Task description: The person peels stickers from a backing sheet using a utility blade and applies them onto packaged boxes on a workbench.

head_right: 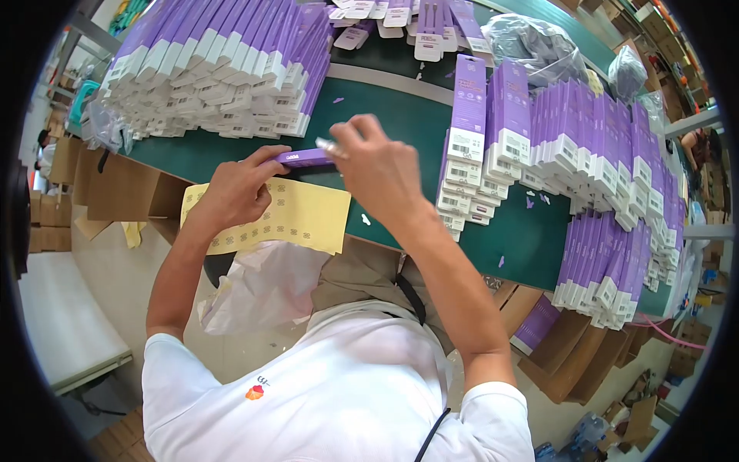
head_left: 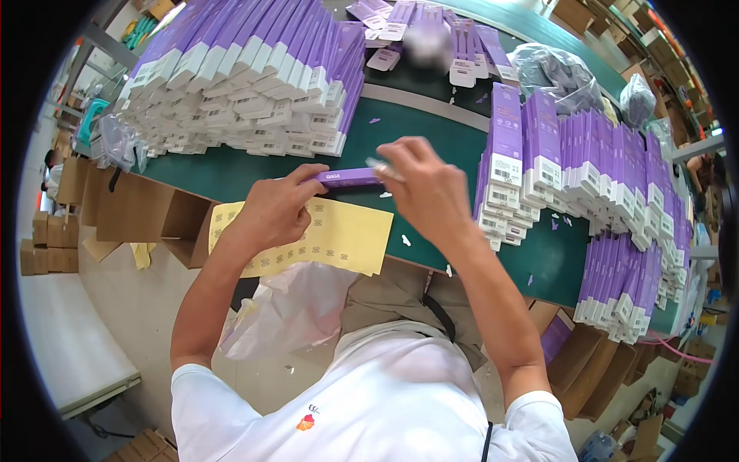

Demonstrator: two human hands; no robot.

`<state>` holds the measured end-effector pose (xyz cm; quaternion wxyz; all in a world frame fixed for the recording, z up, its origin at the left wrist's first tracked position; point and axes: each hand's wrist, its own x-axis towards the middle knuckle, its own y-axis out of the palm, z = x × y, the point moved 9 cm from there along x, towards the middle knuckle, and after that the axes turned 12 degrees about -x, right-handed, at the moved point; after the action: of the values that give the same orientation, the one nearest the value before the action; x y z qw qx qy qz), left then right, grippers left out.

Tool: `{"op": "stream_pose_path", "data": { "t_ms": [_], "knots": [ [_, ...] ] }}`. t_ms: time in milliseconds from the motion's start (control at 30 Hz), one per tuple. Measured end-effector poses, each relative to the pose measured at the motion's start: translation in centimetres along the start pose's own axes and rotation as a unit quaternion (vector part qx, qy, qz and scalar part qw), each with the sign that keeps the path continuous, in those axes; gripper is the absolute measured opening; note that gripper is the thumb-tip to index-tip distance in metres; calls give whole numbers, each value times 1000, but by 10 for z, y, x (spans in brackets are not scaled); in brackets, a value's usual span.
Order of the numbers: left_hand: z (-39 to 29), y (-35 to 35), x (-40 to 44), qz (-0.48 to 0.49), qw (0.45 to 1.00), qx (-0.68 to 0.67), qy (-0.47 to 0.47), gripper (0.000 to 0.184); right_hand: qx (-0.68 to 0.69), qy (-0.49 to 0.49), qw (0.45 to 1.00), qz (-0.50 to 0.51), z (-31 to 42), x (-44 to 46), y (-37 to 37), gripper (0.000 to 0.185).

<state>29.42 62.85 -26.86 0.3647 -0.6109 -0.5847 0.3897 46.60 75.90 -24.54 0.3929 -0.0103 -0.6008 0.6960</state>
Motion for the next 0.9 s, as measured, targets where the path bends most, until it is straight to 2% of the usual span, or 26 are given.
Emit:
{"op": "stream_pose_path", "data": {
  "t_ms": [67, 133, 233, 333, 433, 533, 567, 667, 767, 867, 900],
  "knots": [
    [-6, -1, -2, 4, 1000, -8, -4, 42, -101, 19, 993, -52, -20, 9, -49, 26],
    [-7, -3, -1, 3, 1000, -17, -6, 42, -272, 113, 955, 30, -59, 26, -77, 40],
    [-9, -2, 0, 2, 1000, -24, -5, 43, -385, 177, 893, 153, -107, 47, -90, 58],
    [-11, 0, 1, 3, 999, -34, -1, 44, -396, 150, 878, 224, -131, 57, -62, 74],
    [-10, -1, 0, -2, 999, -34, -6, 44, -395, 138, 882, 215, -132, 70, -57, 76],
    [-7, 1, -5, 3, 999, -35, -19, 44, -423, 140, 880, 163, -108, 78, -73, 62],
    [-7, 3, -7, 5, 999, -37, -24, 45, -382, 132, 909, 106, -92, 81, -80, 55],
    [-5, 3, -12, -24, 997, -58, -38, 47, -205, 80, 975, 29, -54, 80, -65, 49],
    [-4, 4, -20, -26, 994, -68, -80, 49, -139, 16, 986, 96, -30, 54, -25, 39],
    [4, 2, -30, -23, 992, -32, -117, 50, -211, 48, 967, 136, -27, 40, -40, 25],
    [5, -1, -33, -29, 993, -34, -110, 51, -260, 67, 956, 119, -37, 43, -52, 16]
  ]
}}
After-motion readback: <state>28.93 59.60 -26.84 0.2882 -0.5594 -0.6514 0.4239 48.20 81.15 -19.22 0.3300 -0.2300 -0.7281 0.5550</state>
